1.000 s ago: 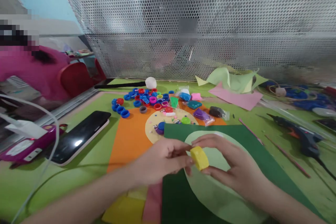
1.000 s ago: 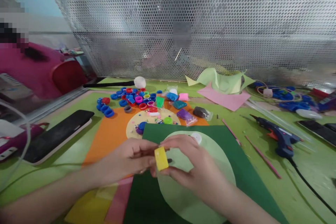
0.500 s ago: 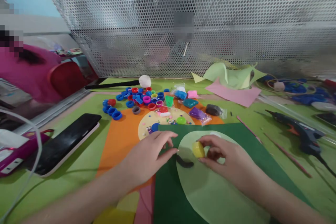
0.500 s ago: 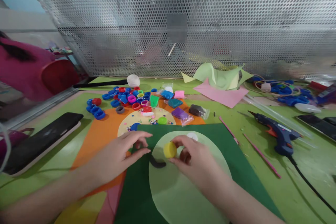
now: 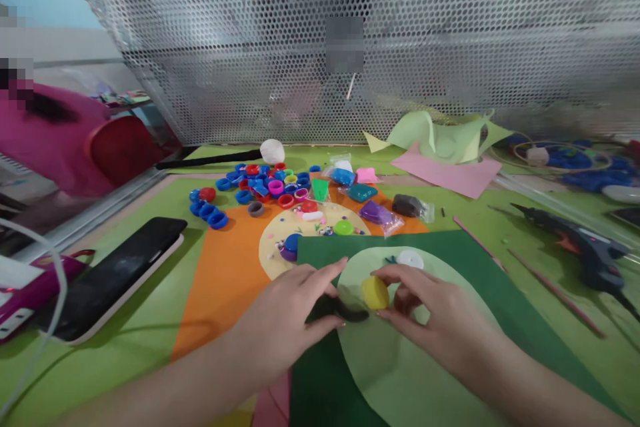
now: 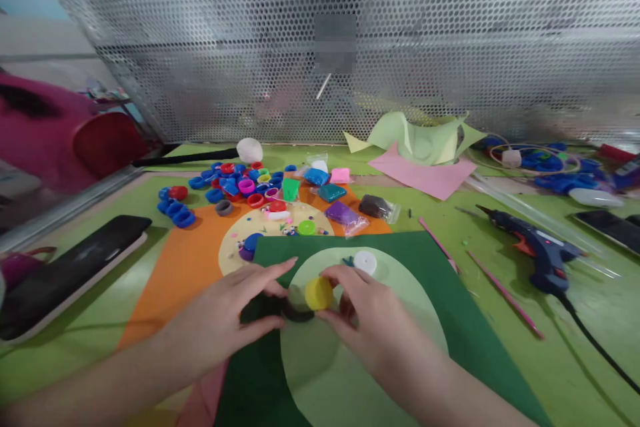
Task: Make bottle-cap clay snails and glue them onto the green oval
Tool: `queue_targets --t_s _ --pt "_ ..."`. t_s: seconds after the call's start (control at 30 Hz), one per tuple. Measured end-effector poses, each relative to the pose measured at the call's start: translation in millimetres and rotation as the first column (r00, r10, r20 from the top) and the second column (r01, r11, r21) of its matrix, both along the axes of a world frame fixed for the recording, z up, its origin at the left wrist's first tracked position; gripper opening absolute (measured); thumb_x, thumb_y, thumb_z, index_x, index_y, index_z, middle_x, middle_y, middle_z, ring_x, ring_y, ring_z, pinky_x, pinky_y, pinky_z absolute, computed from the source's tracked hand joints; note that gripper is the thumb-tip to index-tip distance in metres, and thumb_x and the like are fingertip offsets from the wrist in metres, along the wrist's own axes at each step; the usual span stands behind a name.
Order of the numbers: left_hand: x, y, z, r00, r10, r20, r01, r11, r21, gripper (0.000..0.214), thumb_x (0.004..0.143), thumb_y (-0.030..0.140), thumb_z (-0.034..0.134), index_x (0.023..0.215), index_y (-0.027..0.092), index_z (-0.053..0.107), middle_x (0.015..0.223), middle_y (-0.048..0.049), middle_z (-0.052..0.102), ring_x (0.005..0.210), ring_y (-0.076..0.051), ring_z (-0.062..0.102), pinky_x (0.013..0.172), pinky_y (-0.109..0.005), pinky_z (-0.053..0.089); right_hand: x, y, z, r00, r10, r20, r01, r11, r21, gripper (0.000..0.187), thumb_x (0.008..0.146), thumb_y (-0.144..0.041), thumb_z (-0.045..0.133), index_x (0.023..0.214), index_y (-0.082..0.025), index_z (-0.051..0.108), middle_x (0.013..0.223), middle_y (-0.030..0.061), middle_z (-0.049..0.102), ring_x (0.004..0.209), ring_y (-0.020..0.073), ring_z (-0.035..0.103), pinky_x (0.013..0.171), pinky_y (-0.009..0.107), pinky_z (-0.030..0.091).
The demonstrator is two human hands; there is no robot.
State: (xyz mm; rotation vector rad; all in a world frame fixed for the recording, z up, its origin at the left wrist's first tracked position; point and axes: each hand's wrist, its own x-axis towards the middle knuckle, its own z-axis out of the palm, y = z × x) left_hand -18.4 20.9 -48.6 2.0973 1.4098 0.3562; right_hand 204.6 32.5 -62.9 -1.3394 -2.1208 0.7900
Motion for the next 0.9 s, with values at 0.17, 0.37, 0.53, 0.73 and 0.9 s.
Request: queue_targets --t_s 0.17,0.37,0.53,0.73,0.9 --pt "5.0 -0.6 9.5 0.989 0.084 0.121 -0.074 0.994 -0.082 0.045 0.078 0.021 0.066 0.12 0.03 0.053 0.089 0.004 0.069 0.088 -0.019 0.061 0.082 -0.032 0.045 1.8 -1.4 -7.4 0.998 0.005 -0.068 -0.002 0.999 0.052 0.021 0.074 -0.02 0.057 0.094 -0.026 0.058 0.071 -0.0055 0.062 0.051 0.0087 0.059 0.049 0.017 0.05" --pt "2.5 0.1 23.6 0.957 0.174 0.23 -0.145 0.979 -0.14 0.045 0.072 0.021 0.072 0.113 0.033 0.056 0.083 0.0079 0.07 0.079 -0.016 0.06 0.072 -0.027 0.044 7.4 -1.2 -9.1 0.998 -0.008 -0.069 0.022 0.978 0.21 0.018 0.082 -0.031 0.057 0.1 -0.028 0.059 0.076 -0.0036 0.063 0.054 0.0104 0.058 0.053 0.02 0.051" --pt "-1.9 1.8 27.2 0.938 0.174 0.301 -0.115 0.972 -0.203 0.046 0.069 0.022 0.075 0.11 0.031 0.058 0.08 0.0072 0.071 0.078 -0.016 0.064 0.073 -0.027 0.045 11.9 1.2 -3.5 1.0 0.009 -0.001 -0.009 0.982 0.187 0.022 0.081 -0.033 0.061 0.102 -0.027 0.058 0.079 -0.0017 0.065 0.057 0.0119 0.06 0.057 0.021 0.053" --pt "-2.5 1.5 23.9 0.929 0.175 0.326 -0.106 0.97 -0.217 0.046 0.069 0.025 0.075 0.111 0.035 0.057 0.082 0.0094 0.073 0.076 -0.016 0.065 0.064 -0.024 0.047 14.0 -1.5 -5.3 0.997 0.06 0.051 -0.07 0.975 0.211 0.03 0.076 -0.034 0.067 0.104 -0.029 0.057 0.068 -0.0055 0.061 0.056 0.0117 0.062 0.054 0.017 0.053" --pt "-1.7 -1.5 20.7 0.926 0.187 0.329 -0.114 0.967 -0.229 0.049 0.069 0.025 0.076 0.111 0.04 0.056 0.082 0.0132 0.073 0.078 -0.015 0.065 0.064 -0.023 0.048 13.6 -2.9 1.8 0.99 0.132 0.048 -0.14 0.955 0.262 0.03 0.075 -0.029 0.068 0.102 -0.031 0.055 0.069 -0.0068 0.061 0.051 0.0095 0.06 0.048 0.013 0.051"
